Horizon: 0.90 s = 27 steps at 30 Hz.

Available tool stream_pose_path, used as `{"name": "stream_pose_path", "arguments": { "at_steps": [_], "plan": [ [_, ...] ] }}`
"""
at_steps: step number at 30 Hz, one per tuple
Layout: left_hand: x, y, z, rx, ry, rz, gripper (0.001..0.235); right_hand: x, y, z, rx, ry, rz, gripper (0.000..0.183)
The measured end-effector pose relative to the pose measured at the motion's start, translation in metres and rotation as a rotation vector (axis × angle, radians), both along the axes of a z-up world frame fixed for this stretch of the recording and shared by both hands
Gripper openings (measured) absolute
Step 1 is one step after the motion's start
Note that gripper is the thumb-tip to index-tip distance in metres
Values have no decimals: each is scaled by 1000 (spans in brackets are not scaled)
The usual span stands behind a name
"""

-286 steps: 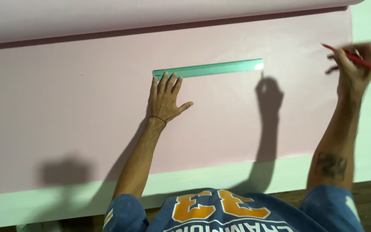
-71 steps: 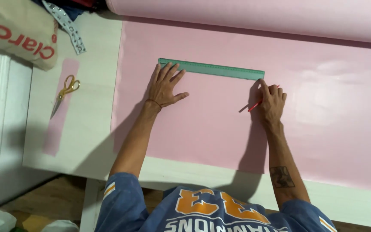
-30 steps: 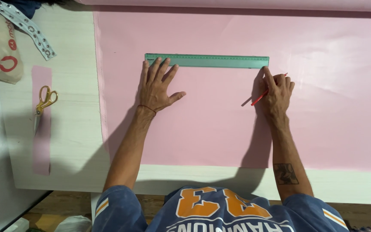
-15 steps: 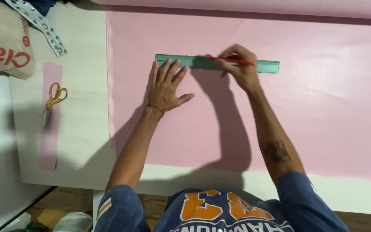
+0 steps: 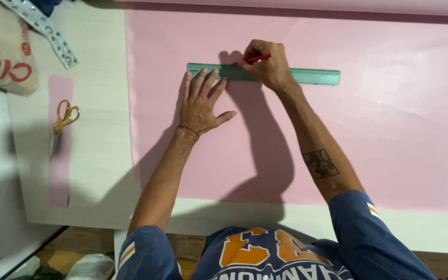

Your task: Measure and mark a large pink leather sheet using a ruler and a pencil on a cutting table.

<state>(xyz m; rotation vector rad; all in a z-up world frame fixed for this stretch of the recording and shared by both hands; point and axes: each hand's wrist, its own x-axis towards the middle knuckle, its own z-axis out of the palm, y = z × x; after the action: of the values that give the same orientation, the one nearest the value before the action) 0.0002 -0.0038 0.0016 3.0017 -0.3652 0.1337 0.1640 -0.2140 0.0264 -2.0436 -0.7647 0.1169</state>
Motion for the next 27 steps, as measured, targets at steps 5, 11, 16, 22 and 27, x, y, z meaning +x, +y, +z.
{"name": "stream_pose_path", "arguments": {
  "at_steps": [5,11,16,22,27],
  "plan": [
    [-1,0,-2,-59,10,-13,98,7,-106,-2,-54,-9,-18,17],
    [-1,-1,2,-67,-29,-13,99,6,-244,25,-169,51,-209,18],
    [-2,0,0,-91,-49,-32,100,-24,-262,43,15,-122,-265,21],
    [-19,21,-7,-162,-208,-32,89,-83,-200,16,236,-41,-414,21],
    [-38,71,-8,-125,-226,3,91,-114,-146,-22,-591,-356,-251,37]
  ]
}}
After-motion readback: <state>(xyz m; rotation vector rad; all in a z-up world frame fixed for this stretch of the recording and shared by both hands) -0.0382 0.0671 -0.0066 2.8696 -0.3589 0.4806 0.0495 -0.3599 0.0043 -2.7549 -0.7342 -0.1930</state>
